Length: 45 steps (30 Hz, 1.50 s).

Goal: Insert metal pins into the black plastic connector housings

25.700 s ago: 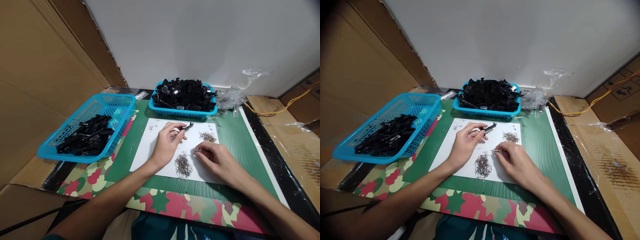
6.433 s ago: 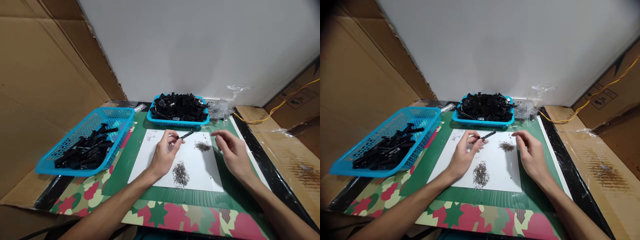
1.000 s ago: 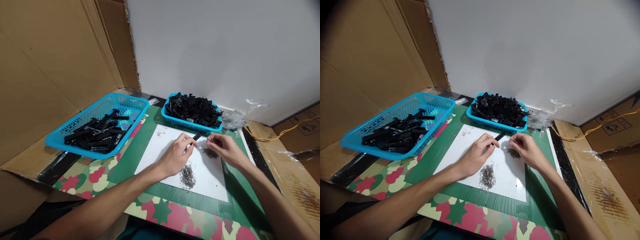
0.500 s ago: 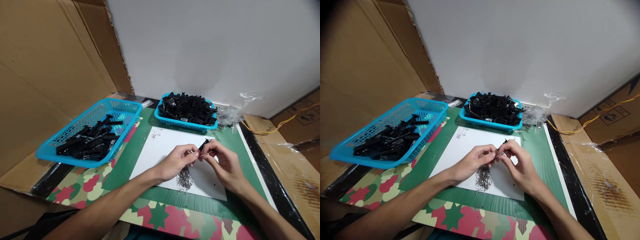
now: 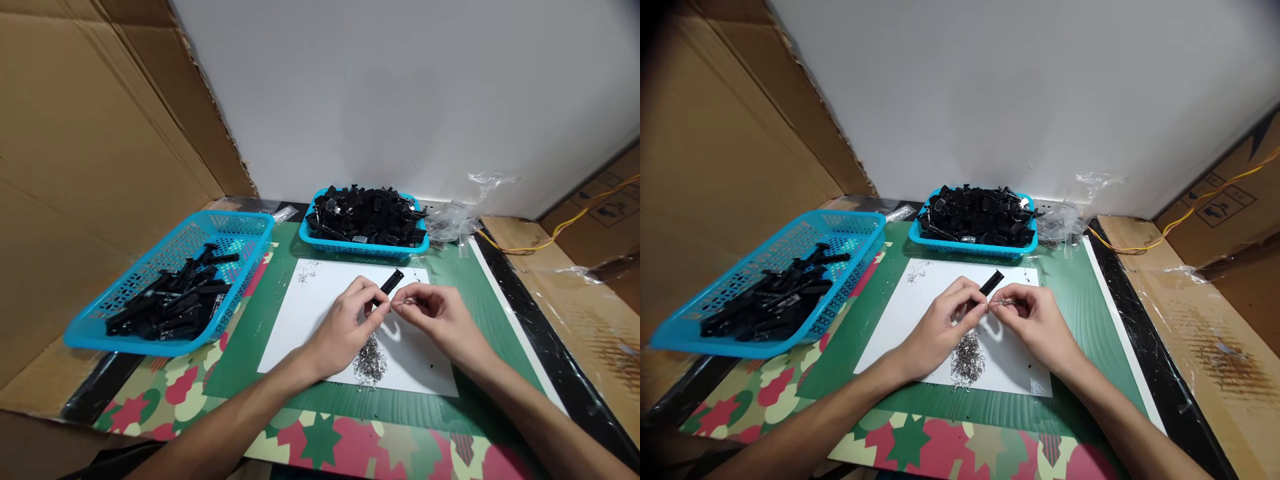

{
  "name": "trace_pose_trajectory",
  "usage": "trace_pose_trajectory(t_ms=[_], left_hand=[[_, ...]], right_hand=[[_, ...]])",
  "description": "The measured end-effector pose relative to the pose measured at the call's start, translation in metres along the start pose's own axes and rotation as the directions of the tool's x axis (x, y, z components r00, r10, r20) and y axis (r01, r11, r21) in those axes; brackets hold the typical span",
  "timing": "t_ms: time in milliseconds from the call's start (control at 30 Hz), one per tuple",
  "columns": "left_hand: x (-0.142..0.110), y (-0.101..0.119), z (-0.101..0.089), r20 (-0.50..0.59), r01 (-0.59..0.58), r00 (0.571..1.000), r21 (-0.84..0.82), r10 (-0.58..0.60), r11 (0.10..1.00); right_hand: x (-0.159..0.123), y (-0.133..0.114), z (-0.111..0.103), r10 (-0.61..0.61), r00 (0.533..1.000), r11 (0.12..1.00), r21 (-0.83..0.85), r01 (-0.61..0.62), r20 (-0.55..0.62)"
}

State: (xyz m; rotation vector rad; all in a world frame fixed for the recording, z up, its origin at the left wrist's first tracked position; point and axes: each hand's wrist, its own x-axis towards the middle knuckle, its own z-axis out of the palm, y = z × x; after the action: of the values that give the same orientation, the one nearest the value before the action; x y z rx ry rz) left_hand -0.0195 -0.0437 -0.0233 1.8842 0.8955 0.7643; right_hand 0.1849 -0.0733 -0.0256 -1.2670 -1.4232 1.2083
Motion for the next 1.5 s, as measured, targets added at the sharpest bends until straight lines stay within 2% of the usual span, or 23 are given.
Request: trace_pose_trajectory(t_ms=[100,200,300,367,533,700,1233,1500], left_hand=[[0.0,-0.001,-0.003,0.042,-0.015,0.999,0.03,0.014,0.999],[0.001,0.0,-0.006,0.077,-0.027,0.997,0.014,0.026,1.0],[0.002,-0.001,-0.008,0.07,0.056,0.996,0.004,-0.056,0.998],[0.003,-0.001,-0.008,0.064,0.108,0.992,0.015,-0.109,0.994],[0.003,0.0,-0.009,0.06,0.067,0.996,0.086,-0.073,0.994],[0.002,-0.001,-0.006,0.109,-0.001,0.994,0.134,-0.014,0.991],[0.001,0.001,-0.004,0.084,0.125,0.987,0.108,-0.135,0.986],[0.001,0.001,-0.004,0.089,0.175,0.98,0.053,-0.18,0.983]], right_hand=[[0.001,0.001,-0.005,0.055,0.998,0.998,0.011,-0.055,-0.007],[0.0,0.0,-0.011,0.06,0.994,0.998,-0.007,-0.061,-0.095],[0.0,-0.002,-0.018,0.057,0.978,0.997,-0.033,-0.065,-0.2],[0.001,-0.002,-0.022,0.078,0.971,0.994,-0.063,-0.094,-0.225],[0.004,0.003,-0.026,0.178,0.977,0.96,-0.197,-0.198,-0.116],[0.007,0.007,-0.021,0.24,0.97,0.921,-0.311,-0.236,-0.026],[-0.001,0.01,-0.009,0.157,0.983,0.864,-0.469,-0.184,-0.097],[-0.004,0.011,-0.007,0.139,0.983,0.862,-0.475,-0.18,-0.12]])
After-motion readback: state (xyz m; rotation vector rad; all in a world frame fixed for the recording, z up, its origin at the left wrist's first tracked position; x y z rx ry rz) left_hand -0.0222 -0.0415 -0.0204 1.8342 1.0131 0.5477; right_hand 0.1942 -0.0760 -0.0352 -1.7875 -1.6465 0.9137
